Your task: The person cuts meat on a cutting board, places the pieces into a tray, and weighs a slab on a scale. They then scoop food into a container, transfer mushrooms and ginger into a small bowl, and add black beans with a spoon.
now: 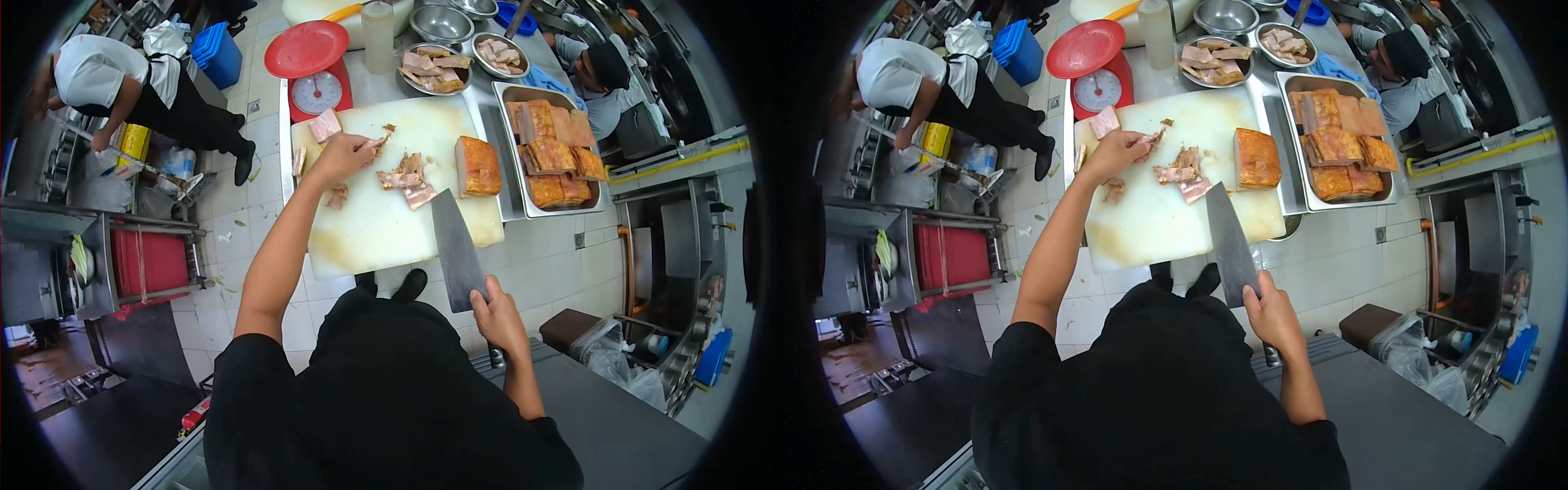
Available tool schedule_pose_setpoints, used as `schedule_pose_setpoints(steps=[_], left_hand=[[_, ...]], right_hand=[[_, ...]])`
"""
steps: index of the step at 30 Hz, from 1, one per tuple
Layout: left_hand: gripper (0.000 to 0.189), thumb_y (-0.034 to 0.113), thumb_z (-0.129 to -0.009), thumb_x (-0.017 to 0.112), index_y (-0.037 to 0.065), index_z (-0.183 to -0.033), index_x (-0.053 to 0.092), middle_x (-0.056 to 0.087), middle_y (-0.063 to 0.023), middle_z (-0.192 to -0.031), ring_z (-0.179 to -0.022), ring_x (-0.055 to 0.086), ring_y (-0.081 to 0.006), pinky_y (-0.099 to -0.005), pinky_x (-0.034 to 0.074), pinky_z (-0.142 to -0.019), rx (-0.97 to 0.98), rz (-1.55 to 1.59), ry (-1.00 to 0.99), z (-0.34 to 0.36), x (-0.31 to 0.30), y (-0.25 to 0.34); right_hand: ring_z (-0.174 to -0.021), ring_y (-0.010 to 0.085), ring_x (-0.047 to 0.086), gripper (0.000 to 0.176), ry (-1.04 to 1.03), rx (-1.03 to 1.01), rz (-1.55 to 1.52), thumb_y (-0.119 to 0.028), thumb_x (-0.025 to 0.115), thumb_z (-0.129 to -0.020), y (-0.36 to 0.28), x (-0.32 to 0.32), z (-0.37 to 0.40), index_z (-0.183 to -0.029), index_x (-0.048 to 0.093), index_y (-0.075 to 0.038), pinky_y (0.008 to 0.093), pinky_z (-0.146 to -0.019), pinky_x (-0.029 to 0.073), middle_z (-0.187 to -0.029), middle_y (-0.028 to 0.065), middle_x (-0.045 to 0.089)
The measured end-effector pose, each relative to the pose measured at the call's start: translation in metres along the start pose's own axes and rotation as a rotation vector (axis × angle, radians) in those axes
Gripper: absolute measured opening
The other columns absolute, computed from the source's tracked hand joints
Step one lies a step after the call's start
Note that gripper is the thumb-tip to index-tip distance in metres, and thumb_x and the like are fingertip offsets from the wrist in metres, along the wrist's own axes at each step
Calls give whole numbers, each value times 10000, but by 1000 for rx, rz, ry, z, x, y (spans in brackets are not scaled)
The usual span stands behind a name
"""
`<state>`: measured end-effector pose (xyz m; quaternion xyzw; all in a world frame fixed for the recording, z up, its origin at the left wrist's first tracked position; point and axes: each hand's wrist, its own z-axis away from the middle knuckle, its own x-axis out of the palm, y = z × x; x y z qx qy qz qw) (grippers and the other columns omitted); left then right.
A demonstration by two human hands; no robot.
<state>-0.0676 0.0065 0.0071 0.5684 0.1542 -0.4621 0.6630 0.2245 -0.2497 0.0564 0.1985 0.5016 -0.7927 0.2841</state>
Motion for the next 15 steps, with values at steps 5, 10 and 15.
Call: schedule_pose_setpoints(steps=[5, 10, 15], left_hand=[[307, 185, -977, 473, -60, -1114, 597, 671, -95, -962, -823, 638, -137, -242, 498, -721, -23, 1117, -238, 31, 9, -10], [209, 159, -943, 518, 13, -1010, 651, 650, -71, -851, -738, 608, -163, -276, 479, -686, 153, 782, -70, 25, 38, -15], [181, 121, -862, 581, -20, -965, 631, 611, -129, -840, -779, 589, -257, -348, 465, -724, 436, 210, 292, 15, 46, 6]], right_hand=[[-777, 514, 567, 269, -28, 66, -46, -217, 512, -921, -4, -1, -2, -1027, 451, 22, 513, -662, 448, -752, 319, 594], [-736, 496, 568, 249, -34, 83, -78, -212, 506, -923, -6, -9, -5, -1005, 455, 18, 503, -639, 445, -736, 302, 593], [-439, 153, 488, 196, 21, 18, -43, -192, 500, -940, 8, -13, 1, -893, 421, -18, 325, -437, 385, -531, 76, 511]])
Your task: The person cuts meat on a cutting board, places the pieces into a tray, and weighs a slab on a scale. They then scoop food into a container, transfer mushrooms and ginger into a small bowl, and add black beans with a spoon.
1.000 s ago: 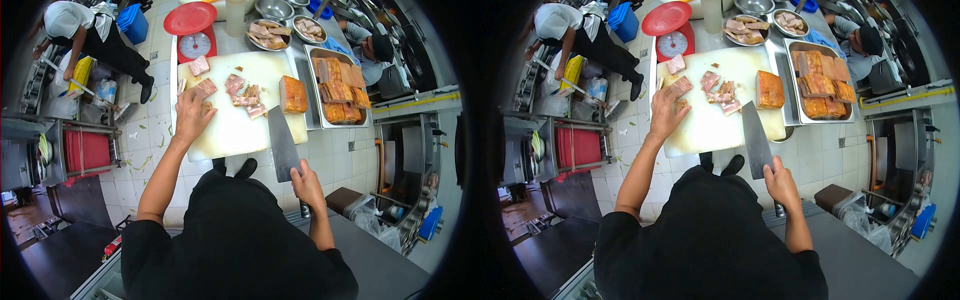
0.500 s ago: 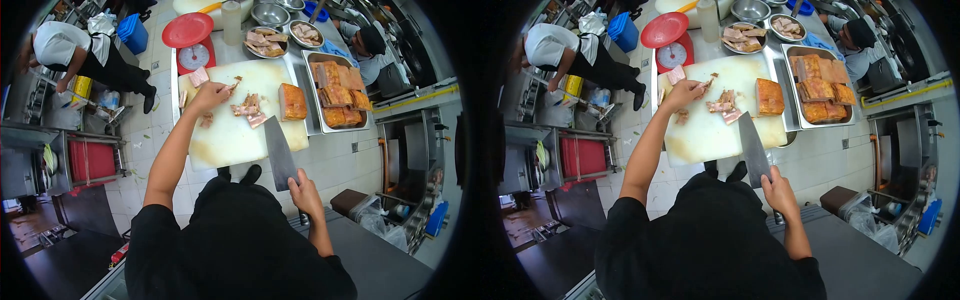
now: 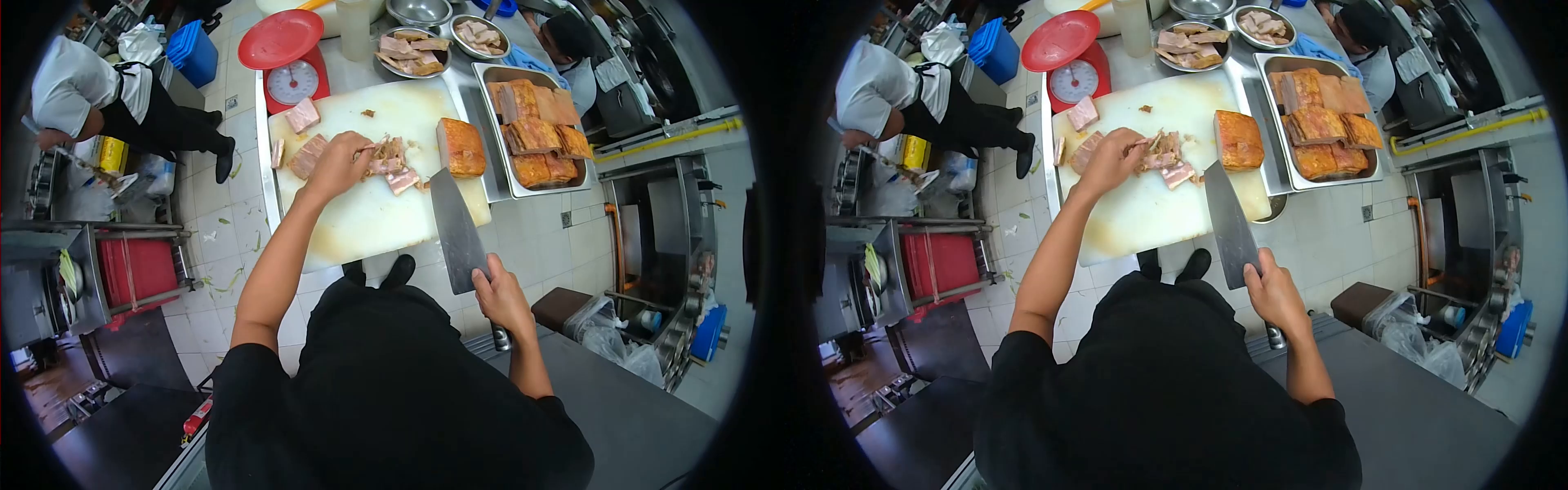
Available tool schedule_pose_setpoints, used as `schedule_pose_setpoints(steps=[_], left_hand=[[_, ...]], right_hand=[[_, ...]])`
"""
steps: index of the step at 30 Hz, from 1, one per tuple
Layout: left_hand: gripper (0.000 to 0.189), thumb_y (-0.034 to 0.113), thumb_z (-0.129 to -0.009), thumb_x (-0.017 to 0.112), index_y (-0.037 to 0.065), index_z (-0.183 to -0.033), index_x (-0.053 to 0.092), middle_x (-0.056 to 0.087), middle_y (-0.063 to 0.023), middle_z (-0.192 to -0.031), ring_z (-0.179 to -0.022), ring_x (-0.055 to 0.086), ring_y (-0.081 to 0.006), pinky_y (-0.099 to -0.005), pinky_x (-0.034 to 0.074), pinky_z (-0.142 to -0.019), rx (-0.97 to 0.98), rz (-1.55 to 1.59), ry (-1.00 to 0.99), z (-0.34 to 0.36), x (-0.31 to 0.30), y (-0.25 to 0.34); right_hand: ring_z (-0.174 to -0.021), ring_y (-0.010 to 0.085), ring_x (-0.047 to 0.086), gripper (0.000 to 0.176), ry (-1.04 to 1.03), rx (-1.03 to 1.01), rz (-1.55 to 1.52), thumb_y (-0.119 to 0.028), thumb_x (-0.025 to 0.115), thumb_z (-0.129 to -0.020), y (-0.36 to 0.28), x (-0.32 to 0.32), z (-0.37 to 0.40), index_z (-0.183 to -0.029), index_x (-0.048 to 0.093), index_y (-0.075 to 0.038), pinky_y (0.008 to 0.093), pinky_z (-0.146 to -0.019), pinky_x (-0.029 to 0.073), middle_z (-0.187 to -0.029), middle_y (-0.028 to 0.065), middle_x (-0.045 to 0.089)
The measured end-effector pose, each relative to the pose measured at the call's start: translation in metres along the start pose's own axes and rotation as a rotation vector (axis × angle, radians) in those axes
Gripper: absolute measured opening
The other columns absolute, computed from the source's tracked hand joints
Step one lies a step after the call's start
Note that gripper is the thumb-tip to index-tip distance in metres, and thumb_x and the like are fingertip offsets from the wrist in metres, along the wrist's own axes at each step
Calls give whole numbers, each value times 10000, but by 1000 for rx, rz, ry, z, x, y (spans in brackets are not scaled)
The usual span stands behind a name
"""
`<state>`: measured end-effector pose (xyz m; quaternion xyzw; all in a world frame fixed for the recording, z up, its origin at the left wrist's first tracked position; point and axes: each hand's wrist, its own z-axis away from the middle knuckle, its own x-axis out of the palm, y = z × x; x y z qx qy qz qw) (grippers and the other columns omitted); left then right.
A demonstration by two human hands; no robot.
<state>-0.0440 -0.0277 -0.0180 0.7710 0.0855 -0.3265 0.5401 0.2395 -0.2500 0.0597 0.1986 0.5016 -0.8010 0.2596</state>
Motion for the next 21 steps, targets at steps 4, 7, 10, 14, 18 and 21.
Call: schedule_pose_setpoints(steps=[4, 7, 10, 14, 18, 21], left_hand=[[279, 138, -806, 653, -8, -1033, 583, 609, -170, -936, -886, 590, -281, -337, 477, -776, 137, -126, -19, -21, 8, 0], [426, 169, -754, 696, 16, -1120, 543, 598, -220, -999, -958, 579, -288, -344, 474, -806, -92, -91, -283, -29, 12, 15], [534, 186, -719, 722, 16, -1173, 499, 614, -204, -926, -876, 606, -247, -338, 486, -756, -8, -138, -304, -29, 19, 18], [441, 151, -742, 705, -15, -1110, 527, 626, -125, -831, -754, 599, -160, -306, 487, -688, -211, -37, -343, -25, 0, 21], [356, 176, -752, 710, -33, -1007, 576, 614, -110, -785, -694, 577, -160, -284, 482, -650, -273, 183, -296, -19, -16, 18], [342, 172, -792, 699, -31, -1045, 589, 592, -54, -779, -703, 532, -95, -259, 459, -642, -313, 316, -254, -12, -15, 13]], right_hand=[[-554, 329, 576, 237, -91, 225, -99, -217, 506, -927, -7, -10, 13, -916, 417, 3, 424, -569, 442, -618, 206, 566], [-519, 242, 541, 239, -57, 195, -114, -214, 507, -928, 6, -5, 21, -885, 404, -3, 380, -544, 431, -586, 160, 542], [-527, 254, 553, 239, -74, 308, -255, -212, 509, -927, -1, 0, 24, -877, 413, 2, 378, -548, 433, -587, 159, 552], [-531, 257, 558, 246, -38, 245, -240, -218, 506, -928, -3, 5, 30, -874, 419, 6, 380, -551, 434, -588, 157, 562], [-479, 171, 496, 231, -29, 170, -180, -215, 508, -938, -4, 9, 28, -870, 402, -21, 329, -474, 389, -559, 90, 515], [-417, 82, 424, 221, -18, 93, -159, -206, 502, -951, -10, 10, 23, -859, 379, -48, 271, -392, 341, -525, 20, 464]])
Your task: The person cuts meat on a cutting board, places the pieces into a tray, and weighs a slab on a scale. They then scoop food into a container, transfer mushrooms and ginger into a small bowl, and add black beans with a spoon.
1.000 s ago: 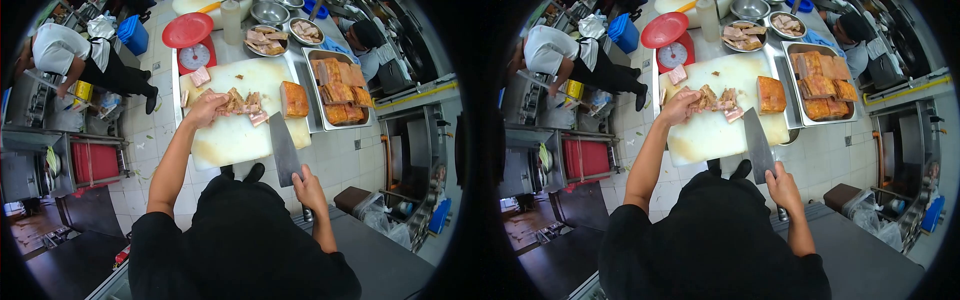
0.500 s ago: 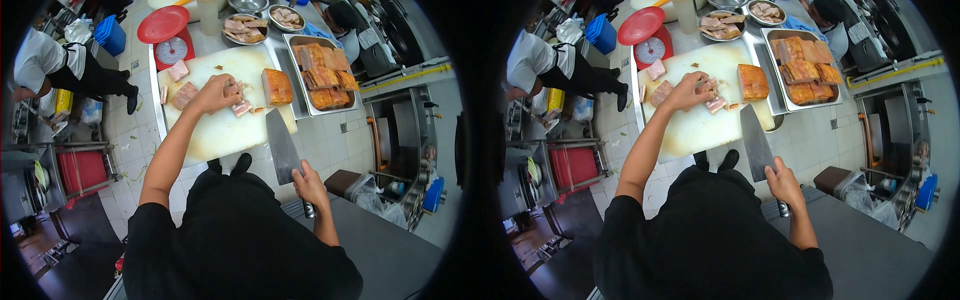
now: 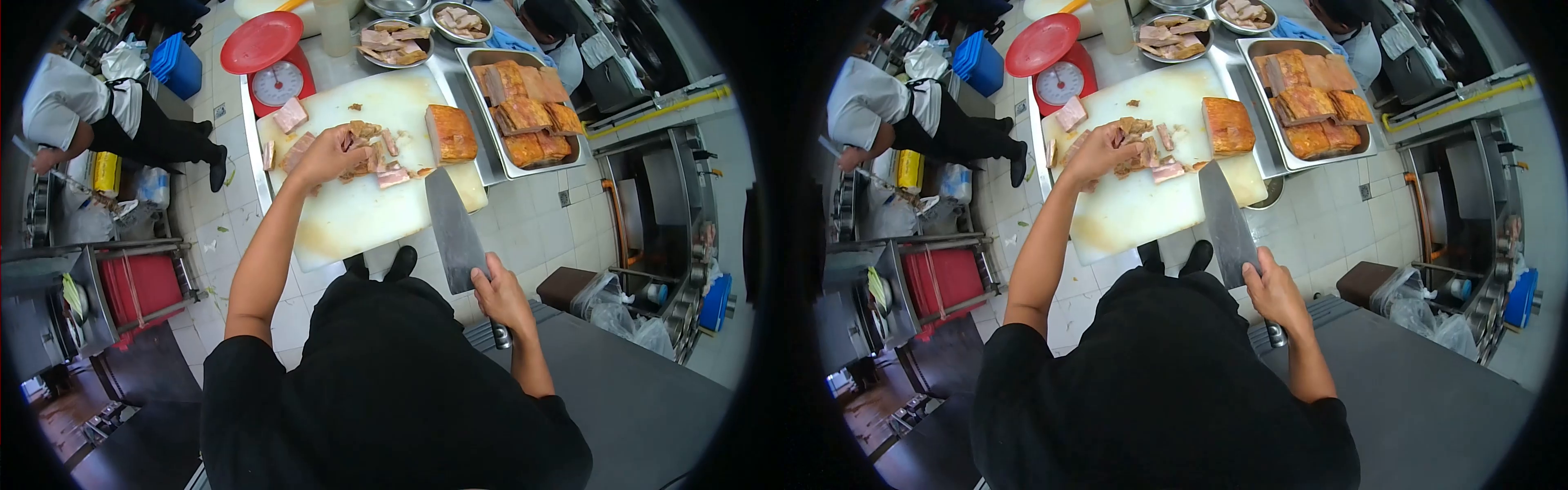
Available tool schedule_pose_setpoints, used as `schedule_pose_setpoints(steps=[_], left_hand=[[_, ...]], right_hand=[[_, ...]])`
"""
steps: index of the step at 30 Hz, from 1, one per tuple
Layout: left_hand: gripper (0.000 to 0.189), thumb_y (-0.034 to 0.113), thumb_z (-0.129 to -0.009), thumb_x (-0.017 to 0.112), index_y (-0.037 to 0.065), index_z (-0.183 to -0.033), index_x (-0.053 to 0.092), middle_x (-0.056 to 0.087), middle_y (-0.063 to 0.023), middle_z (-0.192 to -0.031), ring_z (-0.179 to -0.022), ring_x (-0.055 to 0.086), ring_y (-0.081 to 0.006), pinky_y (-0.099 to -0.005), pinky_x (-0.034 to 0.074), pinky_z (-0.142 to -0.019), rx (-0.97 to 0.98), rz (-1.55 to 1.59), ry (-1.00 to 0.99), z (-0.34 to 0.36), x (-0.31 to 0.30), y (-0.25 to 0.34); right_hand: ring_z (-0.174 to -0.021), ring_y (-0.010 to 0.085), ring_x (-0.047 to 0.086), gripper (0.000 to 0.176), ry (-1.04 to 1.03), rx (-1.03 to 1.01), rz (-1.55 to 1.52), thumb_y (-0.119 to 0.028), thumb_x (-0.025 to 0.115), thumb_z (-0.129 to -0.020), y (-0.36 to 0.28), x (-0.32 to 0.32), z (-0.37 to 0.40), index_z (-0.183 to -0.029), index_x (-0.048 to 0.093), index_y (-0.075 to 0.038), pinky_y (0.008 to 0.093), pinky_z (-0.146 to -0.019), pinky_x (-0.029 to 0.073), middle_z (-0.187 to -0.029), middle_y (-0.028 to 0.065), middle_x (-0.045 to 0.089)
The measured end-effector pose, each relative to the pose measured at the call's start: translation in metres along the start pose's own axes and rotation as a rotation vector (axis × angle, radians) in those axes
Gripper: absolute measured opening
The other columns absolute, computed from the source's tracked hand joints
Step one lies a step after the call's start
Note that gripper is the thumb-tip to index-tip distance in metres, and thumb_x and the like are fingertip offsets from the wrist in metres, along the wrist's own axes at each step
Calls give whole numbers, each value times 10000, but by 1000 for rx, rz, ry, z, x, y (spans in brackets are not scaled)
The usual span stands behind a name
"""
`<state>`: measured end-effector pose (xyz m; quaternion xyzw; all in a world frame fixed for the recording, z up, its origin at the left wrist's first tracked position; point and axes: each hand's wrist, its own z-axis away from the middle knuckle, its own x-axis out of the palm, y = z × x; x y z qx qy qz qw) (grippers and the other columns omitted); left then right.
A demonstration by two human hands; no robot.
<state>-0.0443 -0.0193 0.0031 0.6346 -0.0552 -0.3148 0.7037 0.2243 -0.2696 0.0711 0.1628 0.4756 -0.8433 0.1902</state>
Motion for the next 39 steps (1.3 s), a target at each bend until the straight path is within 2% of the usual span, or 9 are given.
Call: schedule_pose_setpoints(steps=[5, 10, 14, 21, 24, 27, 34, 37, 39], left_hand=[[452, 201, -823, 691, -47, -1177, 557, 655, -89, -937, -805, 588, -115, -272, 488, -727, -42, -284, 126, -2, 8, -21], [543, 223, -844, 664, -49, -1284, 497, 562, -246, -1246, -1081, 595, -323, -357, 452, -939, 183, -446, 451, 2, 7, -30], [490, 184, -878, 624, -28, -1298, 488, 583, -205, -1231, -1127, 577, -311, -350, 434, -970, 194, -410, 592, 5, -7, -23], [348, 104, -925, 507, -25, -1247, 527, 612, -188, -1190, -1020, 634, -272, -322, 490, -856, 224, -188, 683, -15, -23, -41], [321, 100, -917, 507, -39, -1202, 556, 606, -212, -1187, -1016, 634, -298, -316, 492, -852, 248, -288, 478, -27, -18, -39], [307, 118, -890, 534, -28, -1152, 595, 595, -241, -1169, -1080, 580, -355, -369, 455, -919, 294, -321, 417, -46, -4, -37], [433, 362, -862, 610, 25, -1131, 637, 601, -203, -1013, -970, 555, -375, -449, 404, -953, 436, -562, 286, -59, 28, -19], [424, 357, -861, 615, 40, -1142, 634, 550, -195, -1164, -1078, 496, -367, -440, 411, -950, 213, -583, -151, -47, 27, 1], [425, 329, -856, 627, 33, -1161, 622, 553, -199, -1160, -1064, 502, -373, -439, 413, -938, 366, -629, 60, -43, 29, -4]], right_hand=[[-417, 189, 486, 205, -6, -66, 125, -190, 480, -944, -20, 7, -11, -878, 386, -21, 334, -429, 383, -533, 102, 511], [-649, 495, 558, 200, 7, -214, 466, -127, 455, -920, -55, 14, -20, -996, 386, 44, 564, -620, 413, -672, 300, 584], [-629, 504, 556, 178, 97, -277, 556, -85, 457, -893, -82, 19, -18, -974, 387, 58, 568, -632, 434, -652, 320, 571], [-644, 503, 582, 134, -32, -261, 689, -30, 424, -856, -45, 50, -73, -920, 398, 85, 577, -636, 451, -761, 353, 597], [-546, 406, 596, 169, -158, -213, 678, -89, 419, -897, -38, 37, -78, -948, 409, 72, 519, -531, 474, -721, 275, 608], [-377, 96, 399, 217, -233, 98, -129, -232, 467, -962, -50, 15, -43, -1050, 452, -35, 266, -355, 375, -557, 6, 412], [-376, 88, 404, 189, -132, 321, -450, -211, 452, -975, 19, 6, 4, -1097, 470, -68, 260, -351, 376, -552, -2, 426], [-369, 88, 388, 193, -124, 296, -574, -209, 452, -980, 43, 16, 2, -1132, 472, -92, 256, -353, 376, -537, 0, 416], [-367, 89, 385, 198, -130, 285, -618, -209, 449, -980, 44, 23, -3, -1141, 462, -94, 257, -355, 377, -536, 0, 413]])
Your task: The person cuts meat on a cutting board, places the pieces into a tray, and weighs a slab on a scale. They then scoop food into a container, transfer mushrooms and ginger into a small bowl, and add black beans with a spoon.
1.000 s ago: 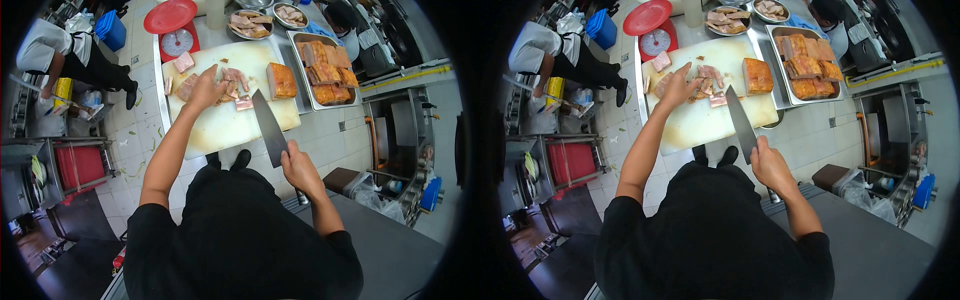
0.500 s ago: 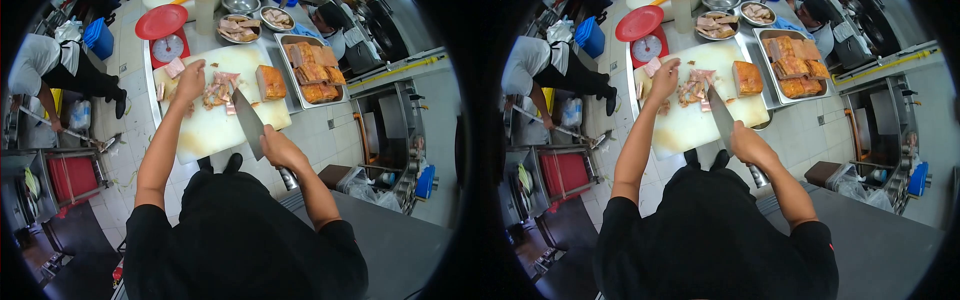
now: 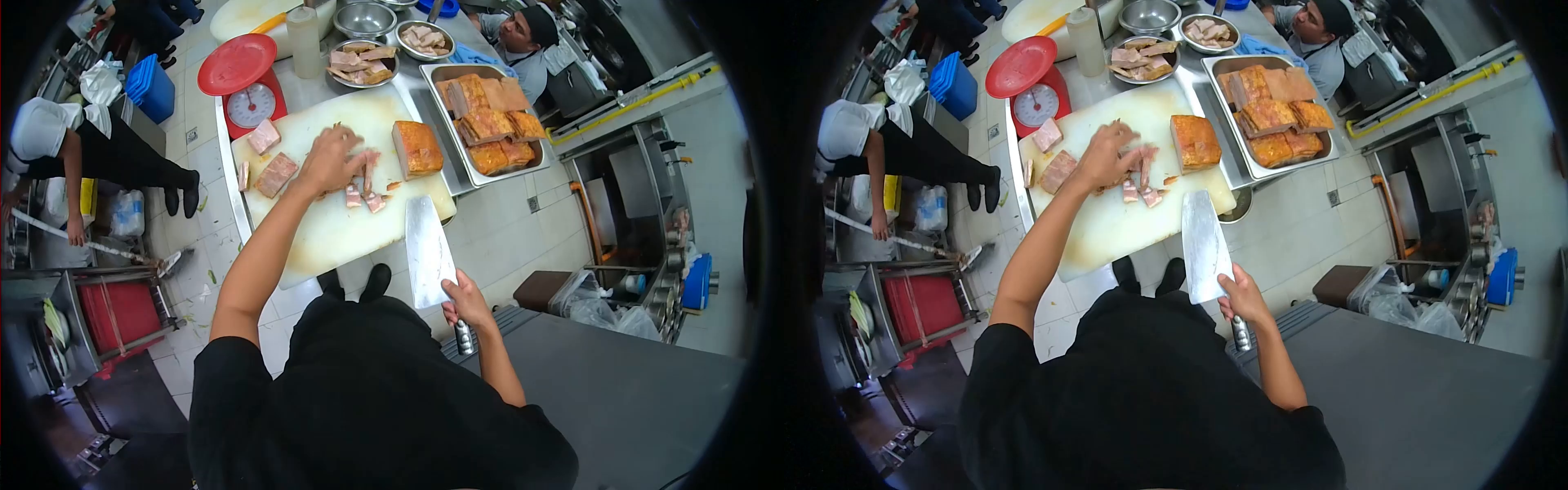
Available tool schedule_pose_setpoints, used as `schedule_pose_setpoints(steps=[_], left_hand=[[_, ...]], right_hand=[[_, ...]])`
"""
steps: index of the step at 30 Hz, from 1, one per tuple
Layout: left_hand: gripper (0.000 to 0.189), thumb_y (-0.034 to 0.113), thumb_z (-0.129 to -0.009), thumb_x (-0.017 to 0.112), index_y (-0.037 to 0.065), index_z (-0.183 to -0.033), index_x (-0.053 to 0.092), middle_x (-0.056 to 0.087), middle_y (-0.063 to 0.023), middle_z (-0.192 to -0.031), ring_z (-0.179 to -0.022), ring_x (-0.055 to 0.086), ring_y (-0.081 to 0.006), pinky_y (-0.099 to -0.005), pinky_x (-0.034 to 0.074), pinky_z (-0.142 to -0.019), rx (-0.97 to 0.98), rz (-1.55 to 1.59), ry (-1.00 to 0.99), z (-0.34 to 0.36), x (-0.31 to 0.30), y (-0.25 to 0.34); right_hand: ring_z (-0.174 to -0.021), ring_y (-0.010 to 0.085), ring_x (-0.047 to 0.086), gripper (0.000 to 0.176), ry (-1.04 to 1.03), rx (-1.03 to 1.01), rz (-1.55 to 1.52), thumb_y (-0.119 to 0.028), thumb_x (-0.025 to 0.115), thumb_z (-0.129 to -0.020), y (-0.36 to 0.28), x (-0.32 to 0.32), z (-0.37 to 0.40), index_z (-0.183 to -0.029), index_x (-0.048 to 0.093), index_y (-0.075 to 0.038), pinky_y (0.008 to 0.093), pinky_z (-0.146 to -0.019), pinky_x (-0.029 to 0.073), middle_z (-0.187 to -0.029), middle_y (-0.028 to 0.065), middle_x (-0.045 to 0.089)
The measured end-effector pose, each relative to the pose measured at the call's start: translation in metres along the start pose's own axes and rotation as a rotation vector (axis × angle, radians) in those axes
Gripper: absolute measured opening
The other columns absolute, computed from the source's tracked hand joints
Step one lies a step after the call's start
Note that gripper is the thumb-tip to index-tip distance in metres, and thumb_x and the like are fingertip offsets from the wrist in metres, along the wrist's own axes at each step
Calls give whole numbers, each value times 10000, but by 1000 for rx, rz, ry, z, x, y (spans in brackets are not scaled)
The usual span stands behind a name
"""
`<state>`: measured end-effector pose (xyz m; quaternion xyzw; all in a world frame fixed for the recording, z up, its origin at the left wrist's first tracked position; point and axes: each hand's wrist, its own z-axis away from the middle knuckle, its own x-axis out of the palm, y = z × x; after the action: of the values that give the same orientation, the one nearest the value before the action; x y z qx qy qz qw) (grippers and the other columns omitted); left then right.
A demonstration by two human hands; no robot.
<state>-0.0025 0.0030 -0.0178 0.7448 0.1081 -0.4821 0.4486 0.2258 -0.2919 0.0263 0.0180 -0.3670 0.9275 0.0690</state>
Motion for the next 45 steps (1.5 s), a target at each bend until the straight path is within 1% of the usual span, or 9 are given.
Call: schedule_pose_setpoints(steps=[2, 6, 11, 16, 23, 25, 35, 38, 45], left_hand=[[453, 324, -854, 633, 26, -1193, 591, 535, -202, -1197, -1069, 499, -383, -439, 405, -951, 33, -123, 331, -4, 7, -5], [396, 344, -856, 628, 21, -1085, 638, 585, -187, -1089, -1004, 526, -353, -423, 419, -910, -35, -243, 341, -15, 24, -8], [311, 331, -856, 627, 23, -849, 672, 618, -119, -788, -820, 548, -296, -391, 429, -786, 172, 71, -82, 11, 23, 28], [800, 415, -824, 661, -78, -1368, 343, 313, -326, -1384, -1310, 291, -446, -469, 273, -1088, -201, -142, 260, 54, 22, 27], [891, 512, -845, 601, -90, -1402, 252, 319, -323, -1393, -1337, 267, -440, -484, 166, -1125, -470, -305, 240, 50, 48, 40], [915, 629, -832, 535, -63, -1390, 316, 297, -321, -1417, -1365, 223, -443, -535, 129, -1123, -143, 274, 168, 44, 37, 35], [919, 670, -694, 653, 63, -1350, 443, 401, -194, -1396, -1361, 254, -420, -564, 143, -1118, 78, 258, -305, 52, 13, 24], [1181, 779, -539, 669, 50, -1412, 350, 327, -218, -1433, -1364, 174, -479, -732, 43, -1019, 66, -172, -50, 80, 28, 34], [1051, 680, -659, 675, 66, -1433, 315, 288, -254, -1446, -1369, 166, -479, -672, 46, -1069, -19, -108, 233, 51, 53, 24]], right_hand=[[-367, 93, 382, 228, -20, -24, -51, -211, 440, -982, 0, 6, -9, -1182, 431, -102, 258, -359, 378, -536, 3, 408], [-366, 98, 379, 249, -60, -55, -140, -203, 430, -983, 8, 14, -29, -1213, 419, -108, 259, -361, 385, -535, 6, 401], [-367, 98, 379, 237, -125, -89, -159, -205, 425, -988, 11, 22, -39, -1201, 415, -103, 264, -360, 392, -541, 7, 405], [-370, 99, 386, 245, -151, -70, -140, -218, 426, -992, 11, 37, -45, -1206, 409, -102, 267, -361, 403, -548, 9, 413], [-372, 102, 396, 197, -115, -98, -135, -225, 427, -990, 4, 55, -54, -1149, 410, -108, 273, -354, 406, -557, 16, 420], [-372, 102, 399, 183, -102, -110, -142, -225, 429, -989, 2, 62, -57, -1128, 411, -107, 273, -352, 405, -559, 19, 424], [-358, 105, 404, 148, -17, -185, -152, -218, 433, -980, 9, 73, -75, -1065, 403, -101, 273, -341, 401, -549, 22, 430], [-355, 106, 405, 173, 11, -162, -83, -232, 438, -984, 4, 74, -75, -1089, 404, -99, 274, -340, 403, -549, 21, 425], [-358, 112, 413, 184, 37, -167, -29, -232, 456, -976, -5, 68, -82, -1076, 415, -83, 280, -331, 397, -552, 32, 440]])
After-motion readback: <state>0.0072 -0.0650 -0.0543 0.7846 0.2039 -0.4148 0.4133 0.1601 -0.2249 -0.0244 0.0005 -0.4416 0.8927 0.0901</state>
